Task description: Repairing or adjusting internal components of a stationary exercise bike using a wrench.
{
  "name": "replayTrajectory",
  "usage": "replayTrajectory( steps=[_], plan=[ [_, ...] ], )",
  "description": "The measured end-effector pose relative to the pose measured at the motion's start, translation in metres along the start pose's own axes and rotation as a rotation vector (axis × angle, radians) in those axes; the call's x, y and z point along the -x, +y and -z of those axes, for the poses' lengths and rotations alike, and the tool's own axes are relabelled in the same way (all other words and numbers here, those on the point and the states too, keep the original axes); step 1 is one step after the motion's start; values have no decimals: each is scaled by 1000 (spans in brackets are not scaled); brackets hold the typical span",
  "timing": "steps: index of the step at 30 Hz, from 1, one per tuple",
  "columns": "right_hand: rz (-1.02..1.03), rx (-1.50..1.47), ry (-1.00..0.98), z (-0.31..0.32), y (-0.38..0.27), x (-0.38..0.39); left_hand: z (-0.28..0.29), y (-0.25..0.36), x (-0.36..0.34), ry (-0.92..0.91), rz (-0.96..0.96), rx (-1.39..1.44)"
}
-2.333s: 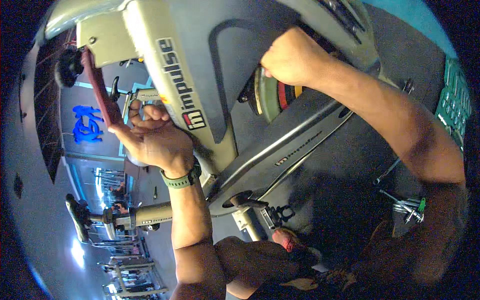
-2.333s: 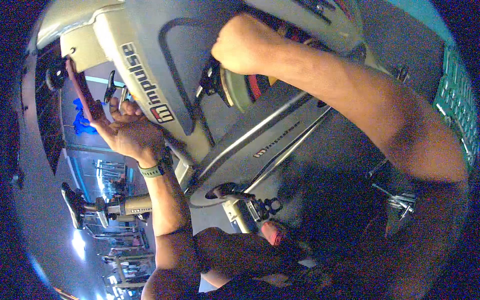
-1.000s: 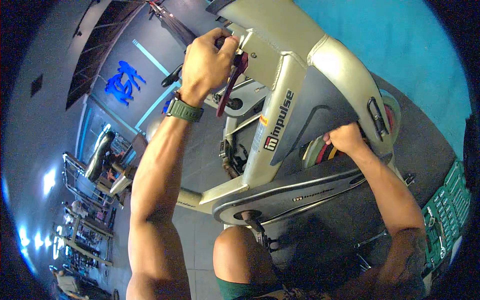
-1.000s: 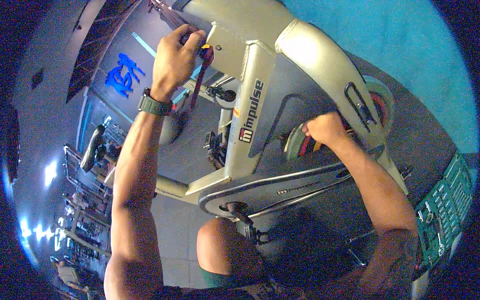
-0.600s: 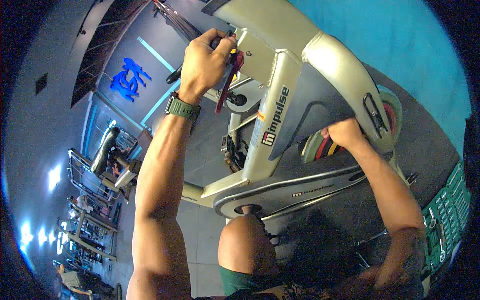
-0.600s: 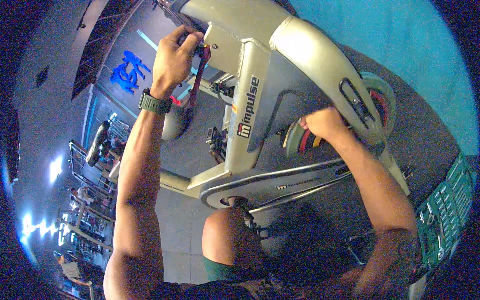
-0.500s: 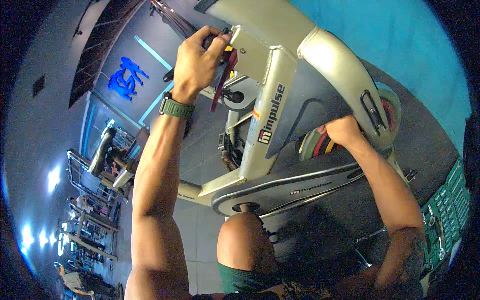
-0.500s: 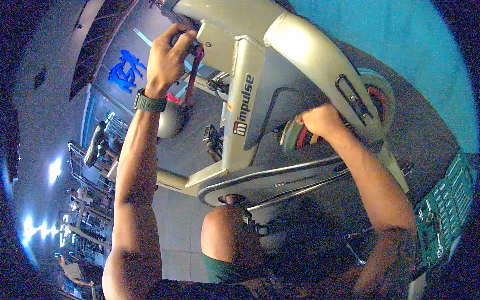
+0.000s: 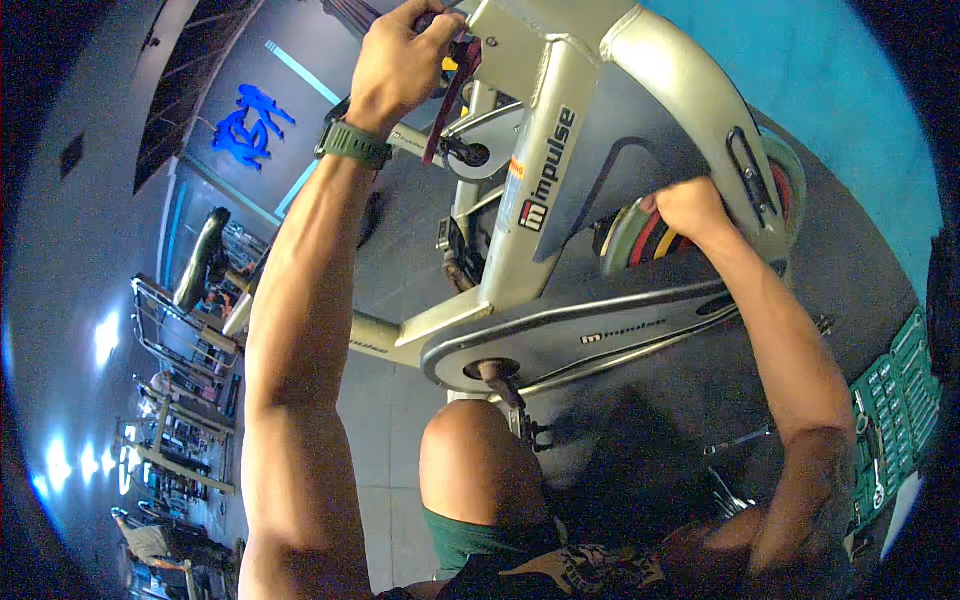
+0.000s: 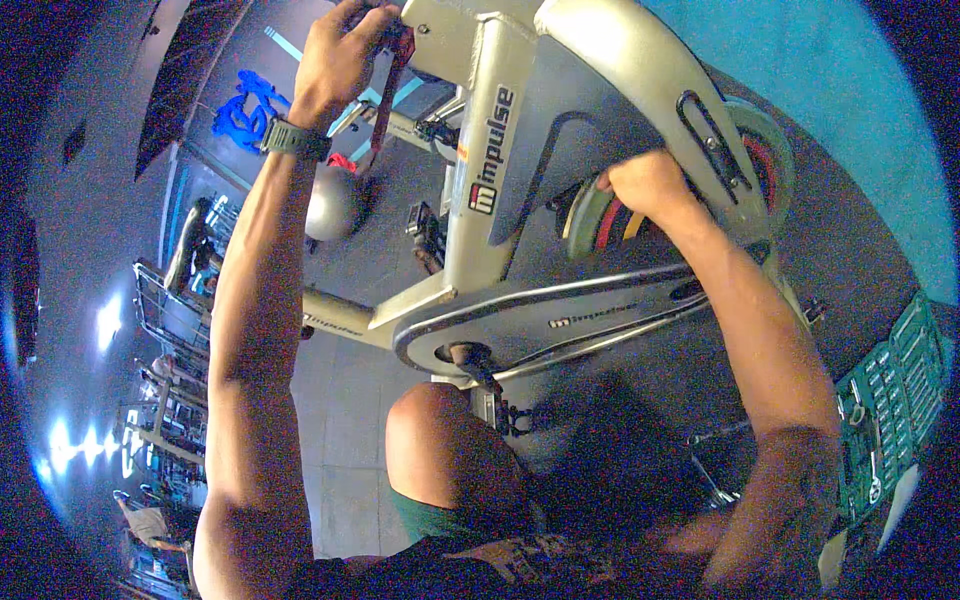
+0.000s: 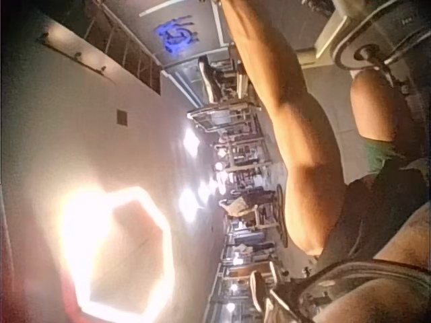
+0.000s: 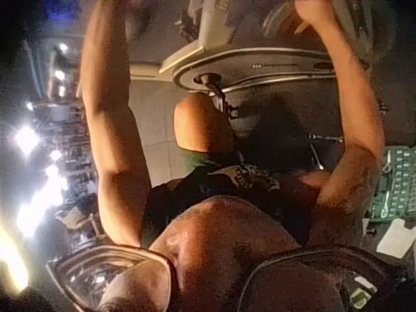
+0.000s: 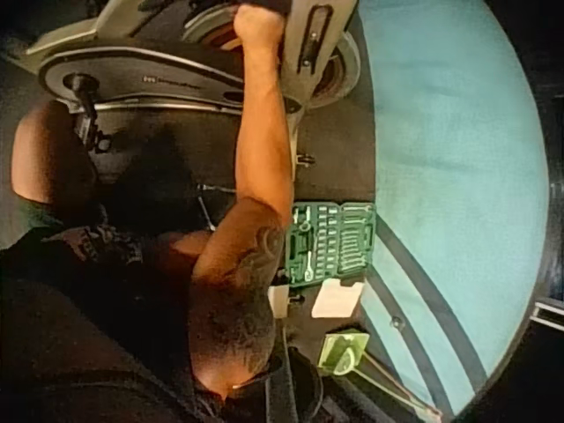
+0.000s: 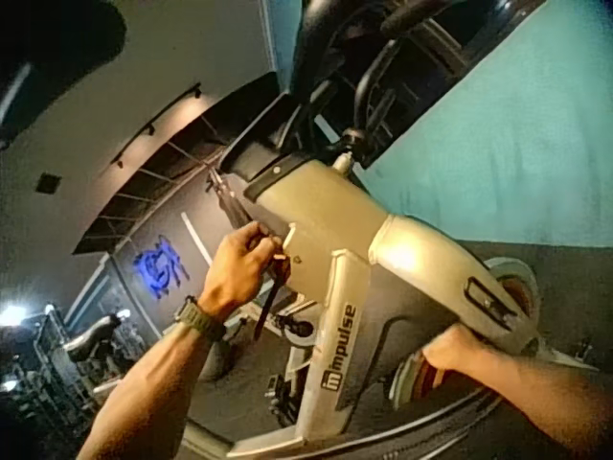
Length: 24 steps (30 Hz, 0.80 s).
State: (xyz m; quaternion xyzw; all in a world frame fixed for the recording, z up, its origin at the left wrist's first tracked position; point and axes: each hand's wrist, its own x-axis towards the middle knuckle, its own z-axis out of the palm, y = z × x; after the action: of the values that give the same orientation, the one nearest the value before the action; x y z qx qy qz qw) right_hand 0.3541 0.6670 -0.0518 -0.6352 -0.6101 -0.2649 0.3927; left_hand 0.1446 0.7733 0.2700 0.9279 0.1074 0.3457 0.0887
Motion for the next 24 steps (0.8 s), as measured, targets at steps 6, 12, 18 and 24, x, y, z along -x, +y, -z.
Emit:
replayTrajectory(
  steps=[6, 12, 18, 24],
  plan=[
    [-26, -61, -40, 8, -9, -5, 10, -17, 1, 63, -144, -121],
    [-186, -31, -198, 18, -28, -8, 11, -21, 4, 60, -68, -6],
    [77, 98, 26, 8, -9, 0, -26, -11, 64, 239, -52, 366],
    [-23, 130, -126, 14, -21, -1, -67, -68, 133, 568, 190, 645]
  ],
)
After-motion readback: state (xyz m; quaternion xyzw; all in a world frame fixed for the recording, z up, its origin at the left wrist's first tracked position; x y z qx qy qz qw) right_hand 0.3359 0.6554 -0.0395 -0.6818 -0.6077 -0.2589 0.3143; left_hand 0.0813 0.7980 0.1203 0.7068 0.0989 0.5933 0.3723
